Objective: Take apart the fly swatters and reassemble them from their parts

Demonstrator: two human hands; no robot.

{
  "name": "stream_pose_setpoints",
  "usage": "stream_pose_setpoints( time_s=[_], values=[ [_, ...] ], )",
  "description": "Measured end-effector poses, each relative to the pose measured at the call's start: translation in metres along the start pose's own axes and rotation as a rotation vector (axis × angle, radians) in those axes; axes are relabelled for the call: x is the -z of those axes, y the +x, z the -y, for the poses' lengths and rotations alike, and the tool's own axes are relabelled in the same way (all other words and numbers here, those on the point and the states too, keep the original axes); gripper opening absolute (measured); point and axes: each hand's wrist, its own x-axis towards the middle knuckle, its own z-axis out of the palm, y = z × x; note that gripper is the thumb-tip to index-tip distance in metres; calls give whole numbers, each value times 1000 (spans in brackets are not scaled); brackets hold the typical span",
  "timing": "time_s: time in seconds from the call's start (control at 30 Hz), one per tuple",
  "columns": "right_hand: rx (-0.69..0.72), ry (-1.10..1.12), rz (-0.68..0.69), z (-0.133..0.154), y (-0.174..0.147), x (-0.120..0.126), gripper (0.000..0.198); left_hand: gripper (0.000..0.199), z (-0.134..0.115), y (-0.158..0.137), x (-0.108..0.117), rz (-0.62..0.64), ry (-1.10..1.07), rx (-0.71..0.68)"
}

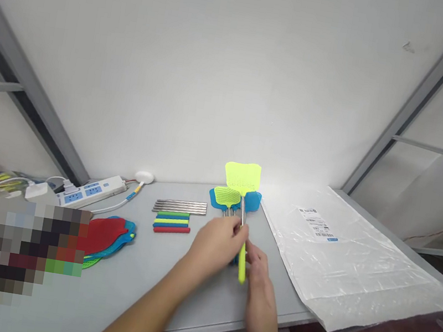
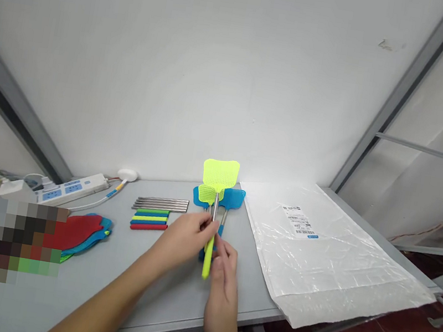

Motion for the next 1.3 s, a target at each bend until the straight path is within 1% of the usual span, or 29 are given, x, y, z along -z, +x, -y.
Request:
stream_pose_setpoints(
  time_s=[0.1, 0.17, 0.23, 0.3, 0.5, 0.67, 0.83, 1.1, 1.2, 1.3],
  values=[
    [157, -225, -91, -9, 3, 5, 40, 35, 8, 32, -5, 5, 106, 15],
    [203, -345, -132, -14, 7, 10, 36, 34, 11, 46, -11, 7, 162, 4],
    [214, -432, -149, -19, 11, 14, 34, 34, 12, 55, -18, 0, 219, -18],
    [210, -494, -138, -22, 14, 17, 33, 35, 13, 60, -24, -15, 266, -42],
    [208, -611, -79, -25, 15, 13, 33, 36, 17, 70, -35, -4, 326, -96],
    [214, -688, -41, -25, 15, 13, 34, 33, 23, 71, -39, 24, 339, -125],
    [246, -742, 21, -23, 15, 14, 32, 35, 27, 66, -40, 37, 339, -105],
    [282, -789, 28, -21, 15, 14, 33, 32, 25, 60, -43, 3, 346, -63],
    [288, -809, 43, -23, 15, 14, 34, 32, 23, 55, -38, -29, 326, -85],
    [287, -830, 65, -24, 15, 15, 35, 31, 27, 40, -24, -39, 285, -165]
  ],
)
